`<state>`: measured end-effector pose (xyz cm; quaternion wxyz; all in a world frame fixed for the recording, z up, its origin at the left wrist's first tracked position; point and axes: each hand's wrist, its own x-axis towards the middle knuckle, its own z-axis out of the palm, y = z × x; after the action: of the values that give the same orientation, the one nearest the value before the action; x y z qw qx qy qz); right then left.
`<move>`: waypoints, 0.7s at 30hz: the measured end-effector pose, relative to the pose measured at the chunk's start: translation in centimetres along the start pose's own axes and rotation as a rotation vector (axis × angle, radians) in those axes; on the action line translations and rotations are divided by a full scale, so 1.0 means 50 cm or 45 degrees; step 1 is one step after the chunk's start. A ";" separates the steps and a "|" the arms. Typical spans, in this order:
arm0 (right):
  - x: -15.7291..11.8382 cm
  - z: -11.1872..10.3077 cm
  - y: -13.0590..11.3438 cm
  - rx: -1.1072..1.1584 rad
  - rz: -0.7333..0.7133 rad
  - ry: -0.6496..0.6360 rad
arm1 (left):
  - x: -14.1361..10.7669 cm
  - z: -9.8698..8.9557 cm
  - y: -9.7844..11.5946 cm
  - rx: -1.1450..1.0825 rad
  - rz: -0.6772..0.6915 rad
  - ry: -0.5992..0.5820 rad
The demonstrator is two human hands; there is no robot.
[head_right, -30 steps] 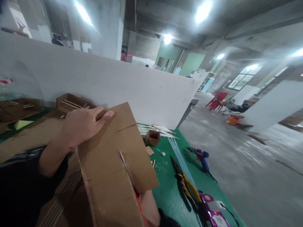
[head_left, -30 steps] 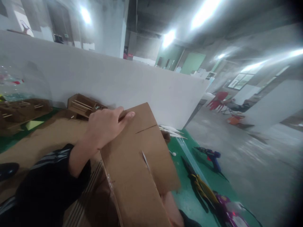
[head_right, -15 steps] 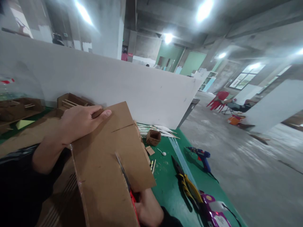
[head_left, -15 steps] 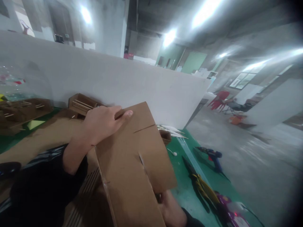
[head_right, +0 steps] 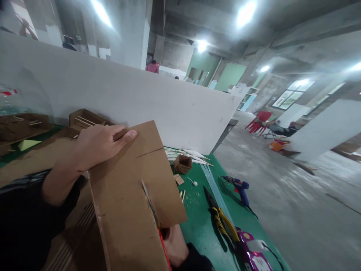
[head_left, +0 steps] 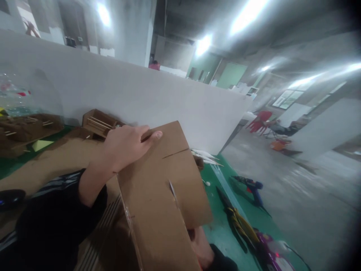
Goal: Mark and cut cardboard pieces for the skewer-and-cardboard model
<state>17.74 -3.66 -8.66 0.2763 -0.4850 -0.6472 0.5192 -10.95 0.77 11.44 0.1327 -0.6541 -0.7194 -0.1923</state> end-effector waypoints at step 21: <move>-0.011 0.017 0.012 0.000 -0.176 0.119 | 0.009 0.014 -0.012 -0.032 -0.006 -0.023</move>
<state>17.41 -4.49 -9.42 0.3412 -0.4628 -0.6657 0.4757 -11.55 1.41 10.96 0.1177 -0.6557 -0.7196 -0.1958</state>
